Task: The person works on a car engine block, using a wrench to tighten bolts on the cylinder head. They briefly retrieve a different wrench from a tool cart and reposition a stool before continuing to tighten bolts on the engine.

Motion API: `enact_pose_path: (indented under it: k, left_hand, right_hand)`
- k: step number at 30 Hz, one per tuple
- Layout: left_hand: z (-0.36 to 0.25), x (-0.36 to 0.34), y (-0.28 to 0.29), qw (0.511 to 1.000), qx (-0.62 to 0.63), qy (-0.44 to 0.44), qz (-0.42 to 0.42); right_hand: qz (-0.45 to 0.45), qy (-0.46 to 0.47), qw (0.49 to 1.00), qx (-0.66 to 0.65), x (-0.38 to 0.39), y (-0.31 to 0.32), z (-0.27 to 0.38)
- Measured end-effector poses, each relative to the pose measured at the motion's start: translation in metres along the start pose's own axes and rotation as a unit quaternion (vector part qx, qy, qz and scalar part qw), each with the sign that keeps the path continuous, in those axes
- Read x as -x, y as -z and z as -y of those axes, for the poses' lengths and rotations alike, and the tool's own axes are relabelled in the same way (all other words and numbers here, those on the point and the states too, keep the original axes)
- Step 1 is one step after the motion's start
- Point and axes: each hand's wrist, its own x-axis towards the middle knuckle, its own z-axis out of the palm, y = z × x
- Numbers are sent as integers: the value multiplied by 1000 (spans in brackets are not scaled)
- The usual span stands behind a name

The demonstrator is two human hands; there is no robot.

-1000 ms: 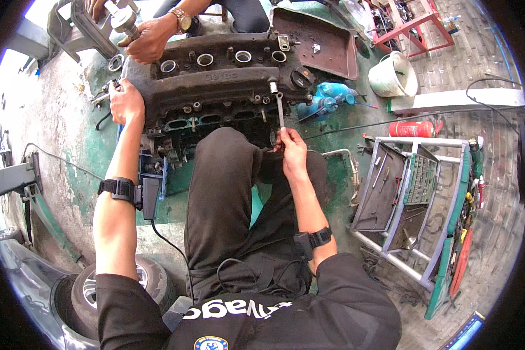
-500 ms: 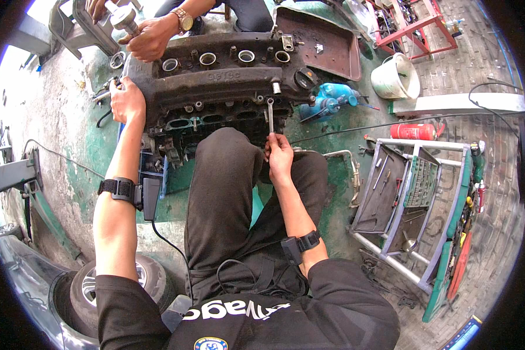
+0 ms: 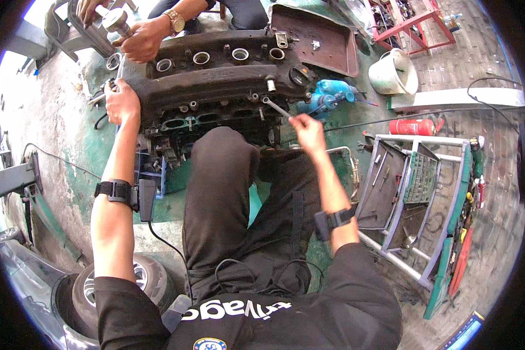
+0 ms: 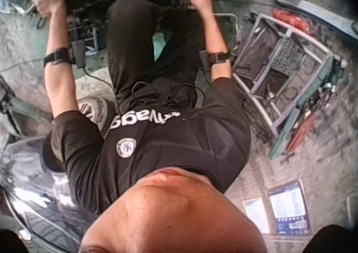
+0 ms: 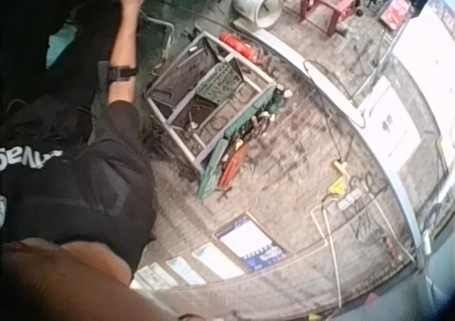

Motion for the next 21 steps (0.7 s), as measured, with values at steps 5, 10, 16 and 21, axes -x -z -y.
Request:
enact_pose_path:
  k: [5,10,16,21]
  left_hand:
    - [0,0,0,1000,0,7,3]
    - [1,0,-1,1000,-2,6,-5]
    - [2,2,-1,1000,-8,-3,-2]
    - [1,4,1,1000,-1,-4,-20]
  right_hand:
    - [13,211,952,222,-54,51,34]
    - [18,186,955,230,-48,53,51]
    - [-79,319,911,249,-25,47,53]
    - [-157,306,912,223,-7,39,53]
